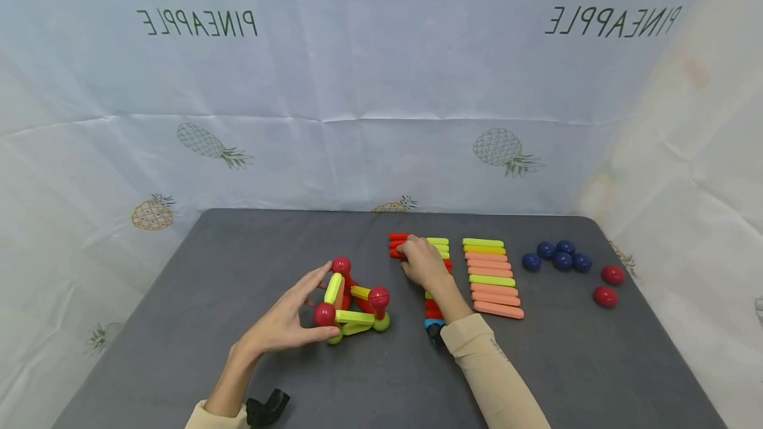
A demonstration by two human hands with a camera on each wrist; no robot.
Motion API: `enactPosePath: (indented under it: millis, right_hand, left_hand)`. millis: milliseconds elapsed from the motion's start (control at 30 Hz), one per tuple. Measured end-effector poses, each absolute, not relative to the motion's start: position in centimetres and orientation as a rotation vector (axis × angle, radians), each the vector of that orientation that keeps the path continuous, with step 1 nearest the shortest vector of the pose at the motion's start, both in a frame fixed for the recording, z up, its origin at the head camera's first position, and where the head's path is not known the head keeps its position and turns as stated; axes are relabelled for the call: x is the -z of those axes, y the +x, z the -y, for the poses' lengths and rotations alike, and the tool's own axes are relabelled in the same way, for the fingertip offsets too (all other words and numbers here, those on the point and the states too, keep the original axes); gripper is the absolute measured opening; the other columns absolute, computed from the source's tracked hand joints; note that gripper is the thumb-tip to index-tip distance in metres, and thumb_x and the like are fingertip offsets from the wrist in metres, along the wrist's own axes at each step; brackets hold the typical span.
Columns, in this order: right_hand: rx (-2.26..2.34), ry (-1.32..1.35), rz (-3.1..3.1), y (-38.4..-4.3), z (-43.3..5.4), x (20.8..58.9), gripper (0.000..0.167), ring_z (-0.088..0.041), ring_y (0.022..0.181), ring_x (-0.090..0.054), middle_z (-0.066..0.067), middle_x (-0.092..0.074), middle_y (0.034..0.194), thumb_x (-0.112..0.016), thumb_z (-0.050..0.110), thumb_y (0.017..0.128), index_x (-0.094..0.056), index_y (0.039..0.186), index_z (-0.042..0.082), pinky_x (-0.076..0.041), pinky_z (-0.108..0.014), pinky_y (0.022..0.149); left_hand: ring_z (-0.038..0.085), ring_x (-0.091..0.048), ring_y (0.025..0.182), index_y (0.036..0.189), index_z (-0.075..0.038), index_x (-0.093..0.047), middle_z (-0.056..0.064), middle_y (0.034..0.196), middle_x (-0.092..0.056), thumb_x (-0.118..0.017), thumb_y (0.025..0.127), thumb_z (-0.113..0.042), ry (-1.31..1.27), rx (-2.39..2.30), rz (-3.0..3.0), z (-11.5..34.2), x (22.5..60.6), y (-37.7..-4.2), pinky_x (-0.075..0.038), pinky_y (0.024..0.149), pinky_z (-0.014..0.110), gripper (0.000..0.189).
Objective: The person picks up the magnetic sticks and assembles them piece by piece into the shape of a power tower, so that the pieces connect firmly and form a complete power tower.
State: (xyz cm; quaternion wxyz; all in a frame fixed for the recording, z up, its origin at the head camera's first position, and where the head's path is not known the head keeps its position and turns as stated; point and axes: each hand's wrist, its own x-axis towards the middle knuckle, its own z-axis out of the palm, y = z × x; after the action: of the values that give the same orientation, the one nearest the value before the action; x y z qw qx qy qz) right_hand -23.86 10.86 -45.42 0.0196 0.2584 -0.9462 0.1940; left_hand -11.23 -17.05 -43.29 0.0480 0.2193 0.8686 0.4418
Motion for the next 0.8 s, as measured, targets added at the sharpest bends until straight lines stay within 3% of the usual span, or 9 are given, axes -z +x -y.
enactPosePath:
  millis: [133,300,433,533,633,800]
  right_hand:
    - [-0.643,0.782,2.914,-23.8,-10.4,45.4,0.019,-0.033,0.096,-0.070,-0.017,-0.075,0.104,-0.077,-0.002,0.086,-0.078,0.104,0.000,-0.059,-0.045,0.084]
    - [-0.687,0.770,2.930,-23.7,-10.4,45.6,0.022,-0.033,0.101,-0.070,-0.018,-0.076,0.110,-0.076,-0.002,0.087,-0.077,0.109,-0.002,-0.060,-0.044,0.086]
    - [-0.781,0.791,2.874,-23.3,-10.9,44.8,0.022,-0.028,0.086,-0.066,-0.016,-0.073,0.097,-0.076,0.001,0.086,-0.077,0.108,-0.003,-0.058,-0.038,0.076]
    - [-0.935,0.776,2.788,-22.4,-11.2,42.7,0.025,-0.024,0.080,-0.061,-0.012,-0.068,0.090,-0.077,0.004,0.086,-0.076,0.110,-0.001,-0.054,-0.034,0.071]
    - [-1.090,0.814,2.658,-21.0,-11.2,40.1,0.027,-0.022,0.082,-0.064,-0.009,-0.071,0.094,-0.079,0.006,0.086,-0.076,0.112,0.002,-0.057,-0.034,0.074]
    - [-1.228,1.083,2.465,-17.8,-10.3,36.6,0.027,-0.013,0.084,-0.066,-0.003,-0.074,0.098,-0.081,0.007,0.086,-0.076,0.112,0.008,-0.058,-0.029,0.076]
  left_hand:
    - [0.023,-0.053,0.126,0.164,-0.018,-0.023,0.010,0.163,-0.035,-0.083,0.083,-0.041,0.684,-1.334,-2.664,16.9,43.4,-11.4,-0.055,0.091,0.045,0.104]
    - [0.019,-0.053,0.124,0.163,-0.020,-0.024,0.009,0.164,-0.034,-0.081,0.084,-0.040,0.712,-1.360,-2.662,16.8,43.4,-11.5,-0.056,0.090,0.041,0.100]
    - [0.017,-0.052,0.122,0.163,-0.020,-0.026,0.007,0.163,-0.035,-0.079,0.084,-0.038,0.742,-1.377,-2.662,16.9,43.5,-11.7,-0.056,0.088,0.042,0.097]
    - [0.016,-0.053,0.121,0.163,-0.020,-0.027,0.007,0.164,-0.035,-0.079,0.084,-0.037,0.760,-1.378,-2.666,17.1,43.6,-11.8,-0.056,0.087,0.041,0.096]
    - [0.017,-0.053,0.121,0.162,-0.020,-0.028,0.007,0.164,-0.035,-0.080,0.084,-0.037,0.759,-1.380,-2.664,17.1,43.6,-11.9,-0.055,0.087,0.040,0.095]
    - [0.019,-0.053,0.122,0.163,-0.022,-0.027,0.007,0.164,-0.035,-0.079,0.085,-0.037,0.746,-1.375,-2.660,17.2,43.6,-12.1,-0.056,0.088,0.040,0.095]
